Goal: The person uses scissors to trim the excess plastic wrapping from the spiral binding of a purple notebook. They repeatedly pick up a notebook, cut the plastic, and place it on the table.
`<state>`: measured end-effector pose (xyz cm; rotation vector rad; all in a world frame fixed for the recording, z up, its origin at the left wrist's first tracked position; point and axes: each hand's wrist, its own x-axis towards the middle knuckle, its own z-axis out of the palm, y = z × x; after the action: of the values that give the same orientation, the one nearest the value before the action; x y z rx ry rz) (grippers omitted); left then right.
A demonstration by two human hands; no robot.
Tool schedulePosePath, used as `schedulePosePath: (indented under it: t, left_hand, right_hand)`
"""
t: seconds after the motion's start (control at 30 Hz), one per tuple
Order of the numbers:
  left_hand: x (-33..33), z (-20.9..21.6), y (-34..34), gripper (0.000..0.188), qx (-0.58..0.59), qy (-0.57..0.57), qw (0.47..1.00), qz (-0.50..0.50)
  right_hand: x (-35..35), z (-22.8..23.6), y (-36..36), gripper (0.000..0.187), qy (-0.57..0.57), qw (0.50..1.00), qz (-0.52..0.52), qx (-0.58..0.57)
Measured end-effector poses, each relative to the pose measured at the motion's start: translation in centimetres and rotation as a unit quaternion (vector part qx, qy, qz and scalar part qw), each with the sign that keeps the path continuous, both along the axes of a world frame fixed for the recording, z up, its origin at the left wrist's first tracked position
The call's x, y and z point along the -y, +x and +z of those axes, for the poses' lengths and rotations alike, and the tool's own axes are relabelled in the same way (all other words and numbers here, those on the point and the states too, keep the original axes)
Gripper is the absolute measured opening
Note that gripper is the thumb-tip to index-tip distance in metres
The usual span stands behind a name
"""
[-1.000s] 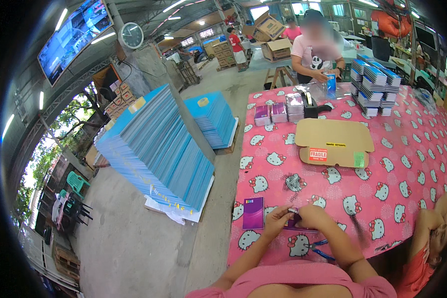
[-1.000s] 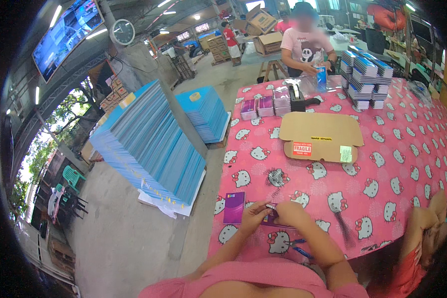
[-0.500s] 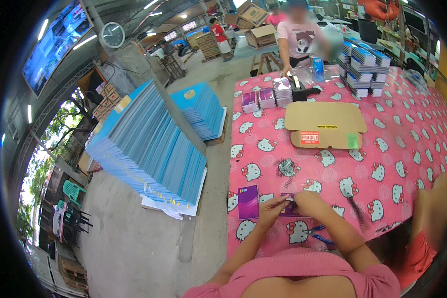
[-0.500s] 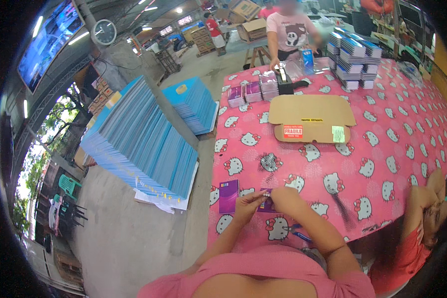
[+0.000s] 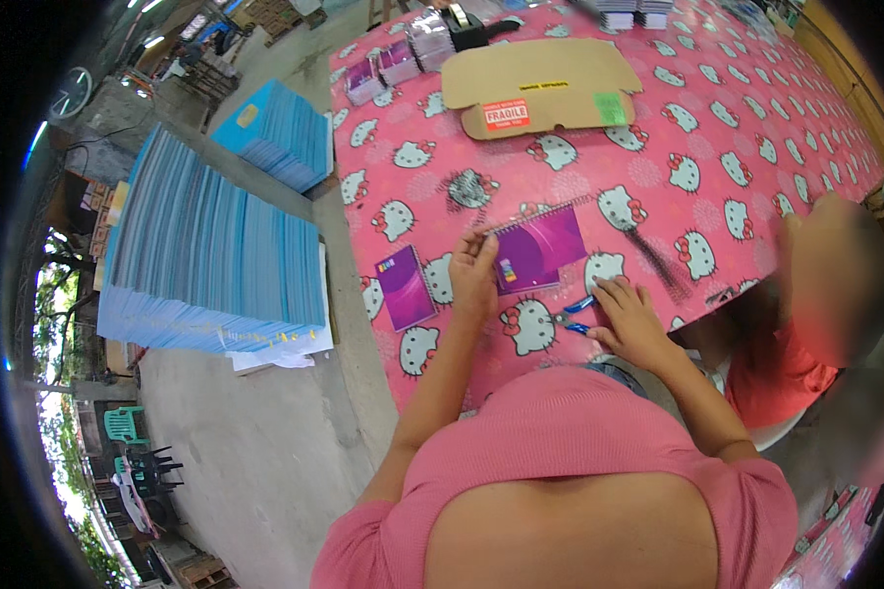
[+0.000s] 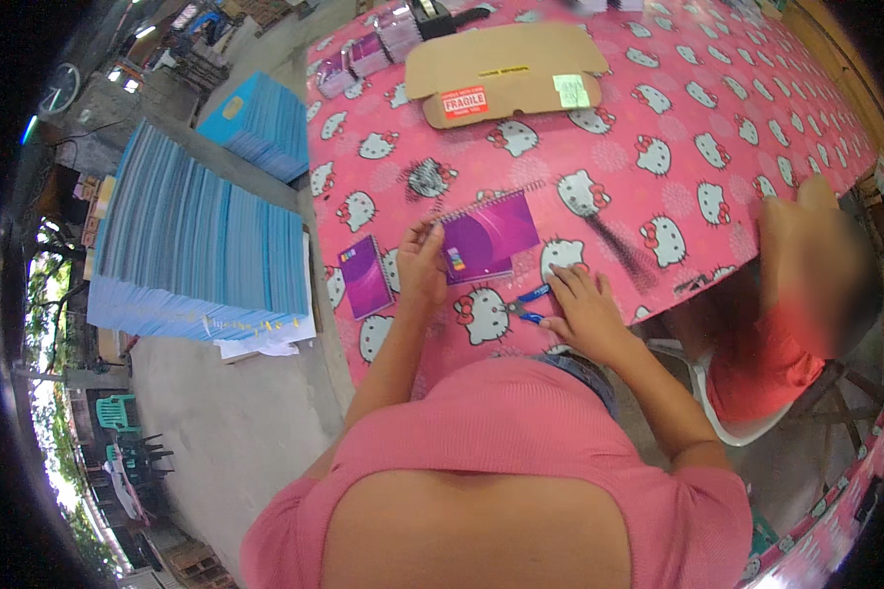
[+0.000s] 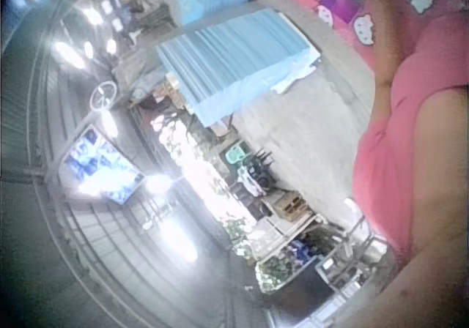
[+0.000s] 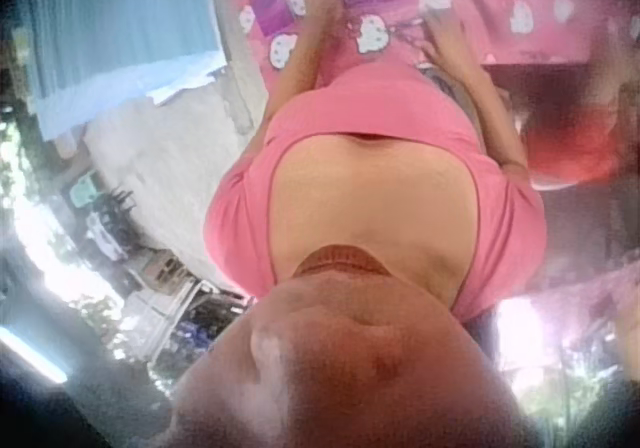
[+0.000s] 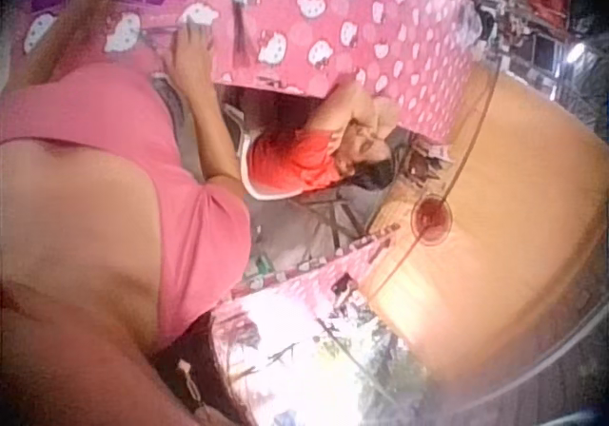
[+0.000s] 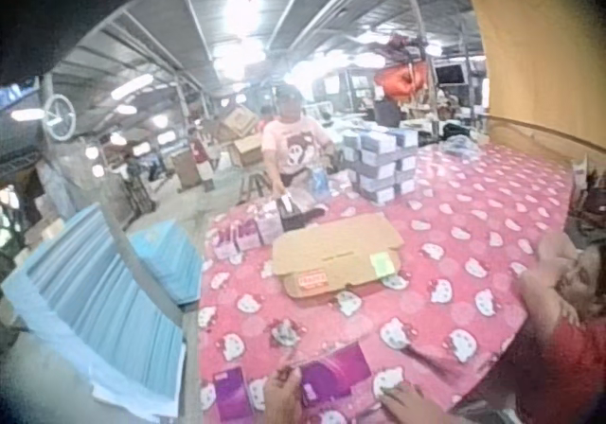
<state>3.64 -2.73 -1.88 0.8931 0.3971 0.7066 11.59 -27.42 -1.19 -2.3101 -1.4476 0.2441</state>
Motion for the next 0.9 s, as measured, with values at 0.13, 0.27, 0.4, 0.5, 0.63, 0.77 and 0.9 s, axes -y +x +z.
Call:
schedulePosePath:
  t: [0.13,0.27,0.4,0.5,0.63,0.77,0.9]
  left_hand:
    - [0.0,-0.2,0.7,0.033,-0.013,-0.016,1.0,0.013]
    - [-0.2,0.2,0.8,0.031,-0.051,0.022,0.998,0.013]
    - [0.6,2.5,0.5,0.023,-0.078,0.069,0.994,0.04]
    - [2.1,5.1,-0.1,0.022,-0.132,0.162,0.976,0.055]
    - [2.7,5.6,-1.0,0.025,-0.07,0.3,0.947,0.091]
    - [2.2,5.0,-1.5,0.028,-0.076,0.382,0.912,0.127]
    - [2.8,5.2,-1.6,0.026,-0.075,0.349,0.924,0.134]
  right_hand:
    - [-0.6,-0.7,-1.2,0.077,-0.012,0.999,0.002,0.048]
    - [-1.2,0.2,-1.1,0.054,-0.008,0.999,-0.019,-0.031]
    - [-3.0,4.3,-1.2,0.043,0.174,0.975,-0.079,-0.113]
    - [-5.2,7.7,-0.9,0.041,0.243,0.967,-0.054,-0.058]
    - [-7.0,9.4,-1.1,0.041,0.269,0.962,-0.039,-0.018]
    - [-7.5,9.6,-1.6,0.042,0.253,0.965,-0.032,-0.06]
    - [-7.8,9.1,-1.7,0.037,0.258,0.959,-0.032,-0.116]
